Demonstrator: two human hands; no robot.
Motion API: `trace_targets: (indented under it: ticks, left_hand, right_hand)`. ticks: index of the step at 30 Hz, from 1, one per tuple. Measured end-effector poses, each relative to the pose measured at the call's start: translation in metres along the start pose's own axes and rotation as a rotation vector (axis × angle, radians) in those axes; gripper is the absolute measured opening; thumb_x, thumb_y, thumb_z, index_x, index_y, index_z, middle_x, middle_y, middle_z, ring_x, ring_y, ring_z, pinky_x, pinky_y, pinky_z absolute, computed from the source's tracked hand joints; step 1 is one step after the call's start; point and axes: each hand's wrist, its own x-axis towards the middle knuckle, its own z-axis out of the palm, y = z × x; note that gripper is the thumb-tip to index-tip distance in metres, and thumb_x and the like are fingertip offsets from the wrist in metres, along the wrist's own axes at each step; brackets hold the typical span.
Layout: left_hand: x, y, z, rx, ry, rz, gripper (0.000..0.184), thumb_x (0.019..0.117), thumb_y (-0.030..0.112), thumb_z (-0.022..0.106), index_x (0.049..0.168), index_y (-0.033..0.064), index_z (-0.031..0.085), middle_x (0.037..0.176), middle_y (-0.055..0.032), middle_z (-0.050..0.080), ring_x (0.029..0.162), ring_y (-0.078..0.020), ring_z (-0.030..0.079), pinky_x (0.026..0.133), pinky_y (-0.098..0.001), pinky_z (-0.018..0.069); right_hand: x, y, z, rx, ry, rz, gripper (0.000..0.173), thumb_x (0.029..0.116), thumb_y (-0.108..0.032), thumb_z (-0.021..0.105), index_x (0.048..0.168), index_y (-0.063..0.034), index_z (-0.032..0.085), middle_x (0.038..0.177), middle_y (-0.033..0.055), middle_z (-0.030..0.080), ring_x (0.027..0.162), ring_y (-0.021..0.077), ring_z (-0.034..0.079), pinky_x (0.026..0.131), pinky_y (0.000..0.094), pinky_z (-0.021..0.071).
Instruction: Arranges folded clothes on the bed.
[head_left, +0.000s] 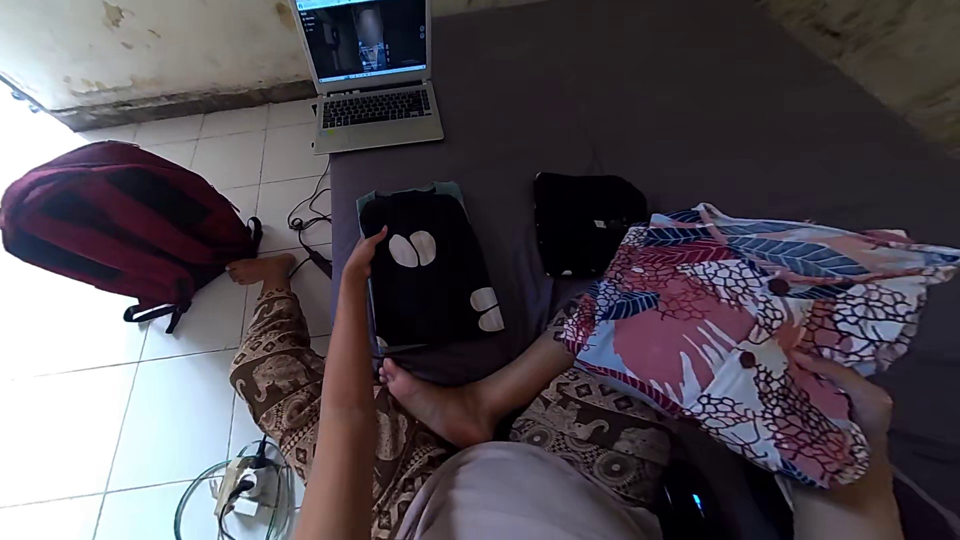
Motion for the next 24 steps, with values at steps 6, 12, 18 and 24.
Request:
trace_targets:
  ticks: [6, 12, 18, 24]
  left_hand:
    - [0.004, -0.024, -0.017, -0.033, 0.006, 0.034, 0.040, 0.1106, 0.024, 0.042, 0.145, 0.0048, 0.040, 0.116, -0.0145, 0.065, 0.097, -0.0161, 0.066, 0.087, -0.0357, 0.0557]
    - [-0.095, 0.074, 0.029, 0.151, 0.089, -0.021, 0.036, 0.1086, 0.006, 0.038, 0.141, -0.0089, 0.040, 0.124, -0.0241, 0.058, 0.103, -0.0201, 0.062, 0.090, -0.0297, 0.0506]
    - [0.028, 0.018, -0.003, 0.107, 0.096, 0.147, 0.035, 0.1074, 0.026, 0.052, 0.130, -0.0009, 0.054, 0.103, -0.0118, 0.068, 0.086, -0.0132, 0.067, 0.082, -0.0350, 0.0571]
    - [0.024, 0.004, -0.006, 0.209, 0.221, 0.063, 0.045, 0.1075, 0.028, 0.053, 0.138, -0.0054, 0.052, 0.125, -0.0248, 0.063, 0.109, -0.0276, 0.064, 0.097, -0.0440, 0.0515]
  right_hand:
    - [0.000, -0.001, 0.002, -0.012, 0.019, 0.005, 0.032, 0.1008, -0.014, 0.039, 0.102, -0.0230, 0.070, 0.095, -0.0162, 0.075, 0.090, -0.0089, 0.067, 0.084, 0.0127, 0.0551]
    - [-0.006, -0.003, 0.023, 0.031, 0.011, 0.069, 0.039, 0.1027, -0.012, 0.031, 0.102, -0.0218, 0.069, 0.093, -0.0147, 0.075, 0.087, -0.0070, 0.069, 0.081, 0.0138, 0.0569]
    - [-0.010, -0.010, 0.035, 0.010, 0.089, 0.071, 0.041, 0.1014, -0.007, 0.028, 0.099, -0.0211, 0.066, 0.087, -0.0174, 0.074, 0.082, -0.0107, 0.067, 0.077, 0.0099, 0.0555]
    - [-0.009, -0.010, 0.037, -0.024, 0.183, 0.091, 0.039, 0.1030, -0.008, 0.030, 0.096, -0.0225, 0.066, 0.085, -0.0185, 0.074, 0.080, -0.0110, 0.067, 0.076, 0.0098, 0.0558]
